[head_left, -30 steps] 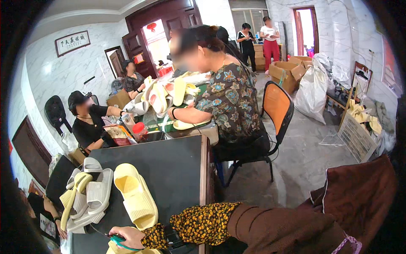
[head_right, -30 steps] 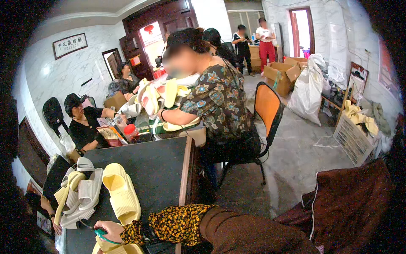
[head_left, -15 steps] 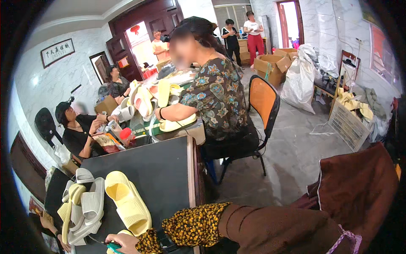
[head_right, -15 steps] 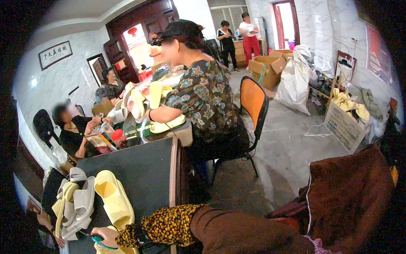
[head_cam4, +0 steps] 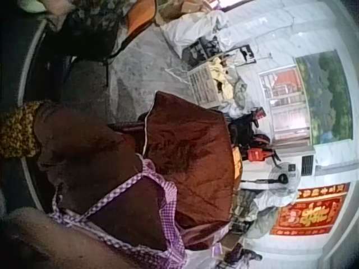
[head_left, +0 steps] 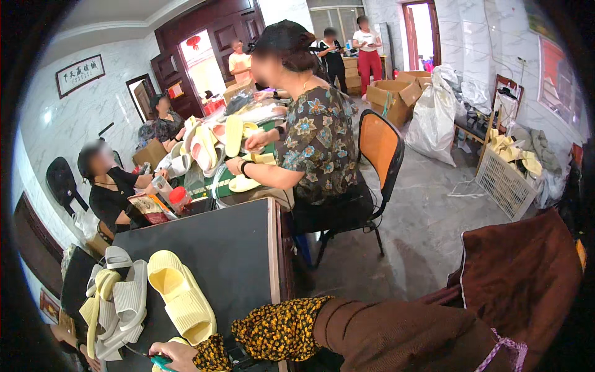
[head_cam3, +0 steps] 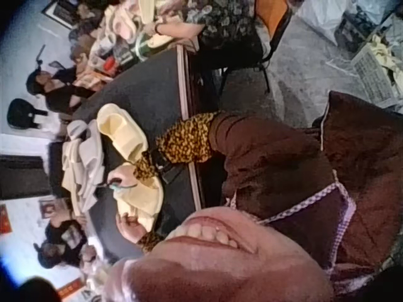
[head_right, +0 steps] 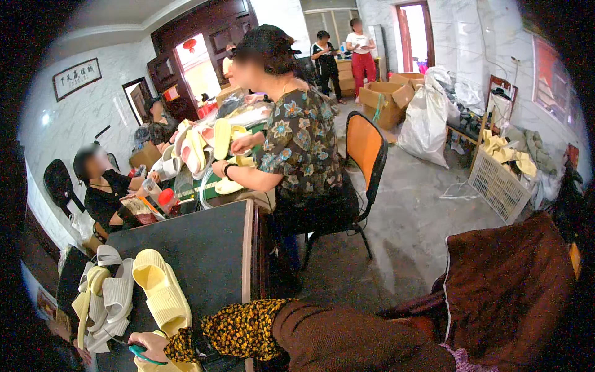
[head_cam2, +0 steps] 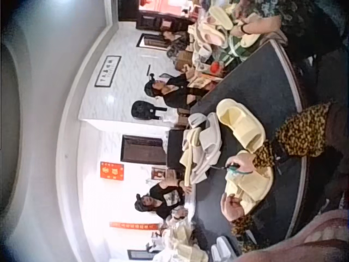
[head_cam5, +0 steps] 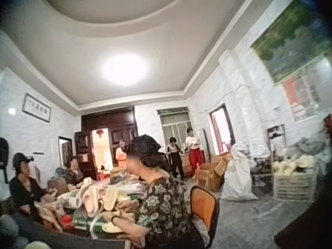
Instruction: Trim loose threads or excess material from finished sandals using scissors.
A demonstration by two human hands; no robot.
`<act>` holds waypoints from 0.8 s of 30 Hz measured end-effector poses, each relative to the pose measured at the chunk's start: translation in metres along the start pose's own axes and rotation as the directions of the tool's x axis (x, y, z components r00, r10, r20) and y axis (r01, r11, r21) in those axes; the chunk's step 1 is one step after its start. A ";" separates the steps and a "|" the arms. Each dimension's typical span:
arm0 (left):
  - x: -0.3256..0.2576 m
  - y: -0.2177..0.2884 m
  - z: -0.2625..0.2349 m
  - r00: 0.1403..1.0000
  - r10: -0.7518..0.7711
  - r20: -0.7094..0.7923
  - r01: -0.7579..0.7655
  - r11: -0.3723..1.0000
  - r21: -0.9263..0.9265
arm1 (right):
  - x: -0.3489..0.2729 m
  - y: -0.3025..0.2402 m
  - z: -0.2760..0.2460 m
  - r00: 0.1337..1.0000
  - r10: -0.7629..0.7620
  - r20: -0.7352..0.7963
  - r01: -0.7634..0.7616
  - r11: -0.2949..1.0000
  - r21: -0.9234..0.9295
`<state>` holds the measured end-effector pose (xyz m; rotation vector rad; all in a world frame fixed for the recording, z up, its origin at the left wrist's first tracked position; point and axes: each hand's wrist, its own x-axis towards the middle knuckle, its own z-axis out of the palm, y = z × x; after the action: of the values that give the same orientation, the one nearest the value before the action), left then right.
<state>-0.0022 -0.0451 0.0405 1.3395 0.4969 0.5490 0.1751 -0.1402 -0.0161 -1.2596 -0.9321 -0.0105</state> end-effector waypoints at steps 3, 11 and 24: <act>-0.001 0.001 0.006 1.000 -0.031 0.002 0.031 0.999 0.019 | 0.000 -0.001 -0.004 0.995 0.069 0.065 -0.075 0.994 0.082; 0.001 -0.002 0.004 0.988 -0.124 0.092 0.090 0.946 0.311 | -0.003 -0.005 -0.004 0.991 -0.107 -0.081 0.092 0.981 -0.170; -0.002 0.004 0.011 0.984 -0.080 0.157 0.035 0.961 0.274 | -0.003 -0.026 -0.018 0.999 -0.016 0.031 0.019 0.995 -0.102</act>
<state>0.0031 -0.0544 0.0462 1.6115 0.4838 0.3241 0.1712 -0.1653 0.0025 -1.3492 -0.9788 -0.0541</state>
